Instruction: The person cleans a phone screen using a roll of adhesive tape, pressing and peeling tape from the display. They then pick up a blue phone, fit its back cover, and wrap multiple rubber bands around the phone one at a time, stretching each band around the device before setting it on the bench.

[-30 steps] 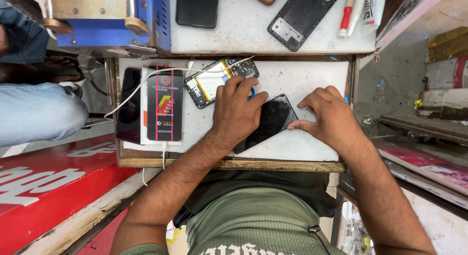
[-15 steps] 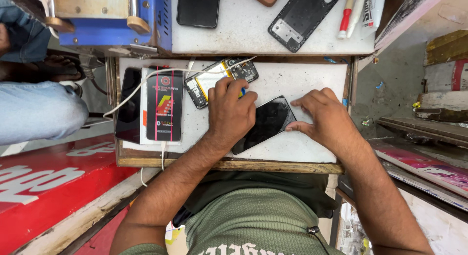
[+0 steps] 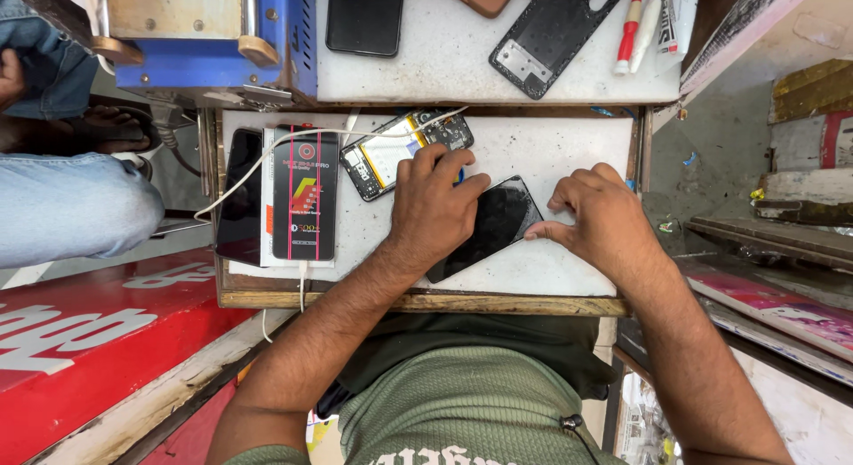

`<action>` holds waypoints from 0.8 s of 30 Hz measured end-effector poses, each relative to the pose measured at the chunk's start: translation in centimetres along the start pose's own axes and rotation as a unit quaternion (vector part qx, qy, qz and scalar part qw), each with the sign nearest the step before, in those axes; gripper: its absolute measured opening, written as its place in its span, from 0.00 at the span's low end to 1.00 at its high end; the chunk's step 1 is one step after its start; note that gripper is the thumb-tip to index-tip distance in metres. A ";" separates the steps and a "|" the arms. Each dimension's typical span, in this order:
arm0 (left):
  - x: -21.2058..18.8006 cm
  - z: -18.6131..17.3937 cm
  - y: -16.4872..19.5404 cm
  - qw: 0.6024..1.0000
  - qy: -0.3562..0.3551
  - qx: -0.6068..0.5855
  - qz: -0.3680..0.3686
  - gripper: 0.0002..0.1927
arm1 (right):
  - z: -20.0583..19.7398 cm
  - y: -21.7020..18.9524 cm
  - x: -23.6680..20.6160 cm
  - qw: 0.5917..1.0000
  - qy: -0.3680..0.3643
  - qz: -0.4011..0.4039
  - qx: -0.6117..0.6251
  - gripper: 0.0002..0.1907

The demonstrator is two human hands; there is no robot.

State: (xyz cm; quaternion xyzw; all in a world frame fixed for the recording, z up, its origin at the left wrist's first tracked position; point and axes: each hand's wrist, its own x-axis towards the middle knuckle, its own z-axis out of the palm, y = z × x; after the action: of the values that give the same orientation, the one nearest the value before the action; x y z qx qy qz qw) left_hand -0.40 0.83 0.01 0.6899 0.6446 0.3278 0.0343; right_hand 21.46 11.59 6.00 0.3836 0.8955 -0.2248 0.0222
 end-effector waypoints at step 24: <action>-0.3 0.6 -0.6 0.999 -0.008 0.037 -0.018 0.08 | 0.2 -0.4 -0.2 0.999 0.001 -0.013 -0.033 0.28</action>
State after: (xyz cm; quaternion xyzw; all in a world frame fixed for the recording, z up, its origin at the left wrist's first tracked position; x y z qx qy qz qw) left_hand -0.64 0.90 -0.85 0.6815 0.6684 0.2972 0.0198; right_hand 21.28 11.11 6.02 0.3710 0.9074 -0.1949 0.0316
